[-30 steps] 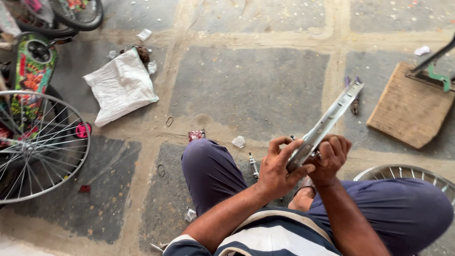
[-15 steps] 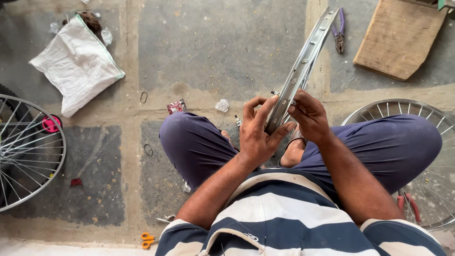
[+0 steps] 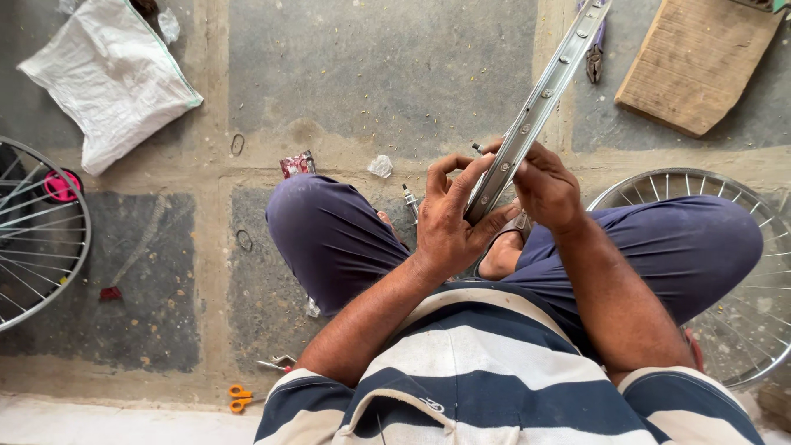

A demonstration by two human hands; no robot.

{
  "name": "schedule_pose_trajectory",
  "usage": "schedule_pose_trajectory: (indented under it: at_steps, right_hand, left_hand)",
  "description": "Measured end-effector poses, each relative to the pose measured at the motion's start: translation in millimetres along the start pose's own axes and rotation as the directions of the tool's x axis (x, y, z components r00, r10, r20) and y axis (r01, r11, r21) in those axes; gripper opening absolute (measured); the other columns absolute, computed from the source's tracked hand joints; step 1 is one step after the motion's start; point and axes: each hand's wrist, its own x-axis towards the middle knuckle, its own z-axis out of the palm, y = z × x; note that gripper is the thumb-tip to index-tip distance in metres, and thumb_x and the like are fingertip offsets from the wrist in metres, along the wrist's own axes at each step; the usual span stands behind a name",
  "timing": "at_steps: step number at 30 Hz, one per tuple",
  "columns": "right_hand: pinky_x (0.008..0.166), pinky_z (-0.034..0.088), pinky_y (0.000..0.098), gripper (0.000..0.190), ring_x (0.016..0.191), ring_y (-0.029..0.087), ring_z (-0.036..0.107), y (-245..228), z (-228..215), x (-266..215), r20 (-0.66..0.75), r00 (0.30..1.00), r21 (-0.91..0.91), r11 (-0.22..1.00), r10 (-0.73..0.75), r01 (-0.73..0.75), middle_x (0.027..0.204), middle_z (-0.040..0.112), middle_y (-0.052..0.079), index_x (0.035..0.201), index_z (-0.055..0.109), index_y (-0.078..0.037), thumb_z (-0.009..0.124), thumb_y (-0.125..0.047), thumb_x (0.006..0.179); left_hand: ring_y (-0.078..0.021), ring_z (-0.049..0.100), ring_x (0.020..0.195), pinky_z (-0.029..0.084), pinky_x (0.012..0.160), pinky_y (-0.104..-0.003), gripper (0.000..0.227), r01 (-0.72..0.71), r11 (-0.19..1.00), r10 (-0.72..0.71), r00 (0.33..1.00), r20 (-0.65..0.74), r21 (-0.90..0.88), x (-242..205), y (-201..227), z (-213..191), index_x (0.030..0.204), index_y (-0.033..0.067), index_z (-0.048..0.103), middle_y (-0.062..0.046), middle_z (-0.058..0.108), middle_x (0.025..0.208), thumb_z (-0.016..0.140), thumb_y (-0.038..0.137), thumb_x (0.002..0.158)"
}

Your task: The person sits on the floor and scrubs a bicycle rim with a small white cloth. They rotate the rim to clean different sections, repeatedly rubbing the surface to remove dirt or residue.

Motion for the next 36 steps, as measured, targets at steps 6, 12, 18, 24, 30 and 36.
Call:
schedule_pose_trajectory:
  at_steps: [6, 12, 18, 24, 30, 36]
  right_hand:
    - [0.088, 0.056, 0.0368, 0.030, 0.100, 0.019, 0.067, -13.0, 18.0, 8.8, -0.099, 0.951, -0.882, 0.469, -0.293, 0.053, 0.101, 0.070, 0.012, 0.102, 0.065, 0.001, 0.080, -0.017, 0.083]
    - [0.079, 0.051, 0.0418, 0.033, 0.086, 0.026, 0.064, 6.6, 32.6, 8.2, 0.097, 0.719, -0.981, 0.057, -0.688, 0.187, 0.090, 0.064, 0.011, 0.082, 0.056, -0.001, 0.078, -0.026, 0.084]
    - [0.086, 0.054, 0.0257, 0.028, 0.096, 0.011, 0.066, 20.3, 7.0, -13.0, -0.114, 0.923, -0.520, 0.813, -0.368, 0.260, 0.109, 0.069, 0.007, 0.118, 0.064, 0.005, 0.069, -0.019, 0.103]
    - [0.097, 0.058, 0.0278, 0.023, 0.109, 0.015, 0.070, 20.4, -12.6, -6.2, -0.328, 0.885, -0.242, 0.935, -0.329, 0.258, 0.123, 0.072, 0.012, 0.126, 0.067, 0.002, 0.070, -0.008, 0.106]
    - [0.096, 0.059, 0.0271, 0.023, 0.110, 0.015, 0.069, 2.0, -24.3, -11.2, -0.227, 0.915, -0.296, 0.919, -0.333, 0.261, 0.129, 0.069, 0.014, 0.129, 0.068, 0.002, 0.072, 0.000, 0.106]
    - [0.101, 0.061, 0.0316, 0.030, 0.111, 0.022, 0.074, -8.3, -11.0, 12.4, -0.164, 0.977, 0.008, 0.990, -0.135, 0.138, 0.120, 0.075, 0.017, 0.134, 0.064, 0.007, 0.056, -0.006, 0.108]
  left_hand:
    - [-0.0210, 0.070, 0.105, 0.066, 0.080, -0.032, 0.071, 0.030, 1.000, -0.030, 0.999, 0.039, -0.001, -0.9, -5.7, 1.3, 0.154, 0.0166, 0.044, -0.013, 0.047, 0.137, 0.077, 0.043, 0.097]
    - [-0.0285, 0.063, 0.122, 0.061, 0.098, -0.042, 0.075, 0.016, 0.999, -0.018, 0.998, 0.058, 0.043, 4.4, -3.4, -3.1, 0.155, 0.0140, 0.040, -0.017, 0.046, 0.142, 0.075, 0.047, 0.098]
    - [-0.0465, 0.040, 0.146, 0.037, 0.119, -0.055, 0.108, -0.043, 0.999, 0.044, 0.973, 0.229, -0.009, 71.1, -17.2, 1.1, 0.160, 0.0046, 0.020, -0.028, 0.036, 0.158, 0.086, 0.044, 0.084]
    - [-0.0415, 0.039, 0.156, 0.035, 0.128, -0.048, 0.101, 0.097, 0.947, 0.020, 0.934, 0.358, -0.306, 83.9, -19.4, 3.0, 0.168, 0.0086, 0.014, -0.028, 0.037, 0.168, 0.076, 0.016, 0.089]
    - [-0.0398, 0.040, 0.155, 0.035, 0.129, -0.048, 0.094, 0.102, 0.976, -0.031, 0.939, 0.342, -0.191, 42.6, -6.6, -5.0, 0.167, 0.0111, 0.022, -0.022, 0.040, 0.164, 0.074, 0.013, 0.088]
    - [-0.0392, 0.026, 0.161, 0.028, 0.133, -0.052, 0.093, 0.036, 0.989, 0.008, 0.958, 0.286, -0.146, 29.7, -8.0, -1.6, 0.166, 0.0096, 0.020, -0.021, 0.024, 0.172, 0.077, 0.022, 0.094]
